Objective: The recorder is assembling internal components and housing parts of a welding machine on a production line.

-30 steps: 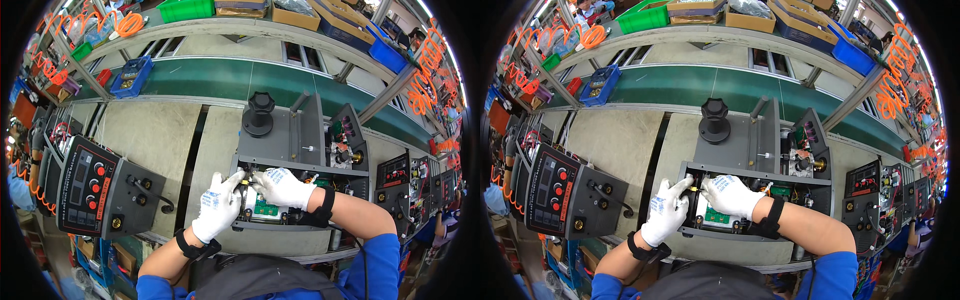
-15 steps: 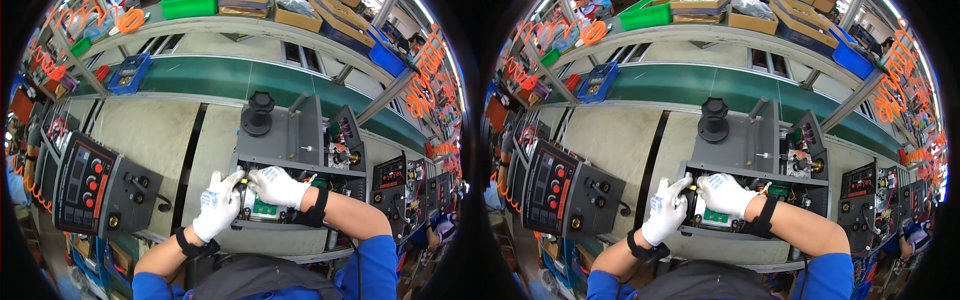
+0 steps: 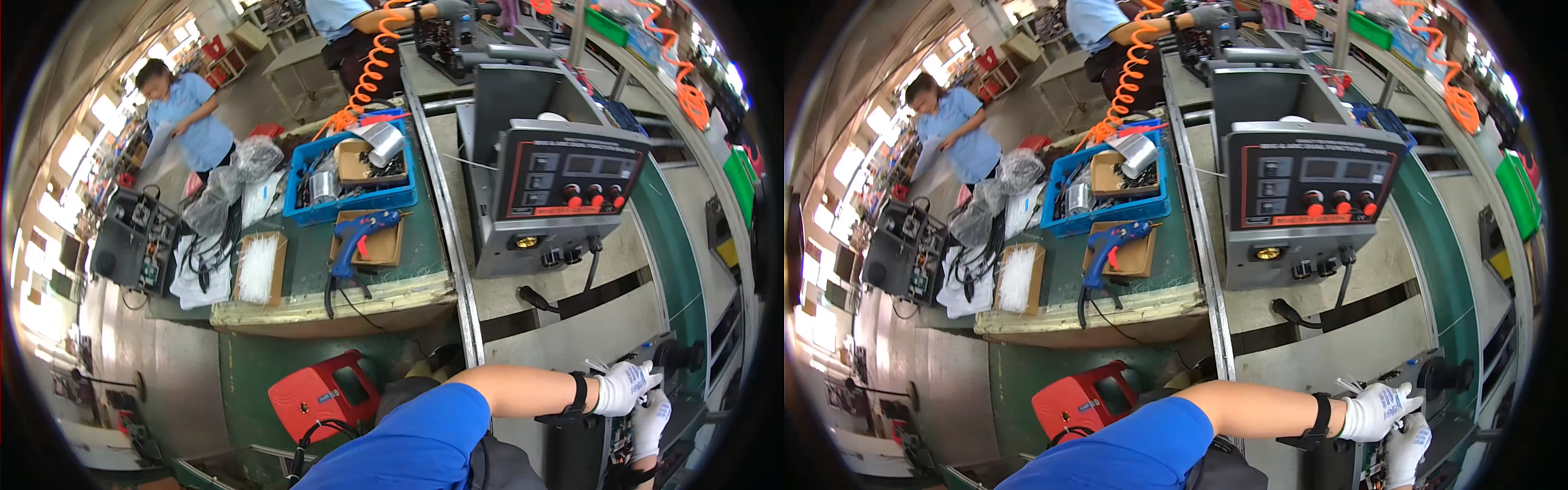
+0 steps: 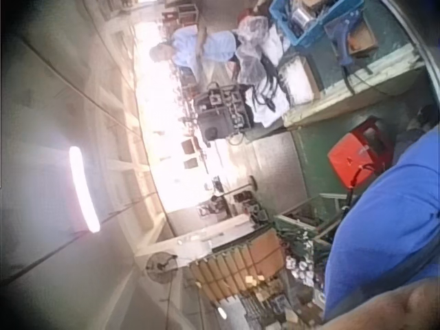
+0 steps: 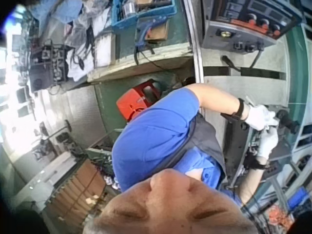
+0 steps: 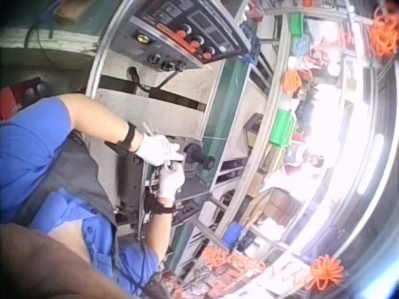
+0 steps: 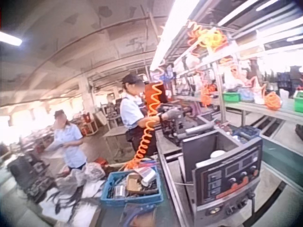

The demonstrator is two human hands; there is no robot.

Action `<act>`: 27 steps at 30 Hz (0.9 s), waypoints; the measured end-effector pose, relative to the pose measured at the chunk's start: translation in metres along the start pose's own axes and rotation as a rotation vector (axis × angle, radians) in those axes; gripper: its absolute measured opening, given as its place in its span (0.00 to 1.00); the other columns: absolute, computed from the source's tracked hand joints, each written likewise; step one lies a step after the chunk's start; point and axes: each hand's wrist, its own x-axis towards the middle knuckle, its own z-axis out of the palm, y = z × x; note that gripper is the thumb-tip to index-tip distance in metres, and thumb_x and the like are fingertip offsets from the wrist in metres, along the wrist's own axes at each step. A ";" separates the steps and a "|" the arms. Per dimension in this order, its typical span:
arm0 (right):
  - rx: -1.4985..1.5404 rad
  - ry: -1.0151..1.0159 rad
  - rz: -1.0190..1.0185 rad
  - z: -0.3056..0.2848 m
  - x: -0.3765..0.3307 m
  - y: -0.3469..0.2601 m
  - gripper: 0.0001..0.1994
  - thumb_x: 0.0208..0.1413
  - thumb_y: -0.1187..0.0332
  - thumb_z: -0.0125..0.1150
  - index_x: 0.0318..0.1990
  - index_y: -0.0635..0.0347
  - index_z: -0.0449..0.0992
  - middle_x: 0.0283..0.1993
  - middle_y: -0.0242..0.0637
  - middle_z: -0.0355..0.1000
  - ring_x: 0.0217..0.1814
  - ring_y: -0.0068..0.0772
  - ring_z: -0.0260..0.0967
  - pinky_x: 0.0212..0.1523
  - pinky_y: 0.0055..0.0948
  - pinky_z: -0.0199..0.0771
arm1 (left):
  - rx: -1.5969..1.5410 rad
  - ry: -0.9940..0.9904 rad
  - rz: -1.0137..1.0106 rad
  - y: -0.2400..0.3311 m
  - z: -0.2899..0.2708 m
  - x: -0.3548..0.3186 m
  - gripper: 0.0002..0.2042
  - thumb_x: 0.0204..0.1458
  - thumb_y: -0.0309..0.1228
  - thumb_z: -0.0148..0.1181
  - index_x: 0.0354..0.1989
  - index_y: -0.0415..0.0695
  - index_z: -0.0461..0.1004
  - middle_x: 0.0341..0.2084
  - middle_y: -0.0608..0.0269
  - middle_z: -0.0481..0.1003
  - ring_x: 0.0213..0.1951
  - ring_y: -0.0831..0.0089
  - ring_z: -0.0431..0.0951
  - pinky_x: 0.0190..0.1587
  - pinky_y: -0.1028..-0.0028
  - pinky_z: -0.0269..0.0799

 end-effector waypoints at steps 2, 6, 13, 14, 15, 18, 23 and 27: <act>0.072 -0.025 0.209 -0.005 0.000 -0.003 0.07 0.43 0.76 0.65 0.24 0.67 0.70 0.21 0.46 0.66 0.23 0.44 0.61 0.27 0.36 0.61 | 0.062 0.074 0.102 0.001 -0.001 -0.009 0.39 0.49 0.34 0.60 0.70 0.36 0.51 0.53 0.37 0.68 0.38 0.53 0.81 0.38 0.64 0.76; 0.354 -0.356 0.383 -0.024 0.014 -0.001 0.06 0.45 0.78 0.59 0.21 0.73 0.71 0.16 0.28 0.59 0.21 0.14 0.53 0.20 0.27 0.52 | -0.190 0.076 -0.009 -0.034 -0.014 -0.085 0.34 0.56 0.38 0.54 0.69 0.37 0.53 0.49 0.39 0.69 0.39 0.58 0.79 0.36 0.64 0.75; 0.092 -0.050 0.195 0.003 0.001 0.029 0.10 0.41 0.75 0.62 0.17 0.69 0.67 0.14 0.44 0.62 0.16 0.34 0.60 0.22 0.36 0.58 | -0.273 1.319 -1.022 -0.197 -0.125 -0.397 0.12 0.56 0.29 0.55 0.48 0.41 0.75 0.34 0.52 0.78 0.35 0.63 0.79 0.39 0.63 0.74; 0.031 -0.037 0.176 0.009 -0.002 0.036 0.11 0.43 0.75 0.63 0.17 0.69 0.67 0.14 0.44 0.62 0.16 0.37 0.59 0.22 0.37 0.59 | 0.177 1.369 -1.078 -0.207 -0.130 -0.437 0.13 0.56 0.30 0.55 0.47 0.41 0.76 0.37 0.51 0.79 0.38 0.60 0.80 0.44 0.62 0.74; 0.096 -0.060 0.171 0.014 -0.002 0.044 0.11 0.42 0.75 0.63 0.17 0.69 0.67 0.14 0.44 0.62 0.17 0.36 0.59 0.22 0.37 0.59 | 0.271 1.314 -1.251 -0.219 -0.132 -0.473 0.13 0.57 0.31 0.53 0.48 0.41 0.75 0.37 0.51 0.79 0.40 0.58 0.80 0.46 0.62 0.74; 0.188 -0.279 0.306 0.014 0.008 0.053 0.10 0.40 0.80 0.63 0.17 0.69 0.66 0.15 0.40 0.61 0.19 0.29 0.59 0.23 0.36 0.60 | 0.223 1.222 -1.635 -0.234 -0.111 -0.547 0.15 0.56 0.33 0.52 0.48 0.41 0.76 0.44 0.47 0.79 0.46 0.49 0.79 0.53 0.58 0.72; 0.080 -0.568 0.440 -0.025 0.037 0.005 0.12 0.47 0.73 0.62 0.39 0.70 0.75 0.34 0.46 0.74 0.37 0.38 0.71 0.41 0.31 0.71 | 0.379 1.104 -1.781 -0.196 -0.082 -0.634 0.15 0.56 0.36 0.51 0.45 0.43 0.78 0.40 0.46 0.79 0.44 0.48 0.79 0.50 0.56 0.73; -0.031 -0.460 0.237 -0.047 0.043 -0.043 0.16 0.48 0.65 0.67 0.41 0.70 0.82 0.38 0.52 0.80 0.42 0.47 0.79 0.47 0.34 0.74 | 0.483 1.041 -1.853 -0.141 -0.108 -0.686 0.15 0.56 0.39 0.52 0.44 0.44 0.78 0.37 0.44 0.79 0.41 0.47 0.80 0.47 0.54 0.74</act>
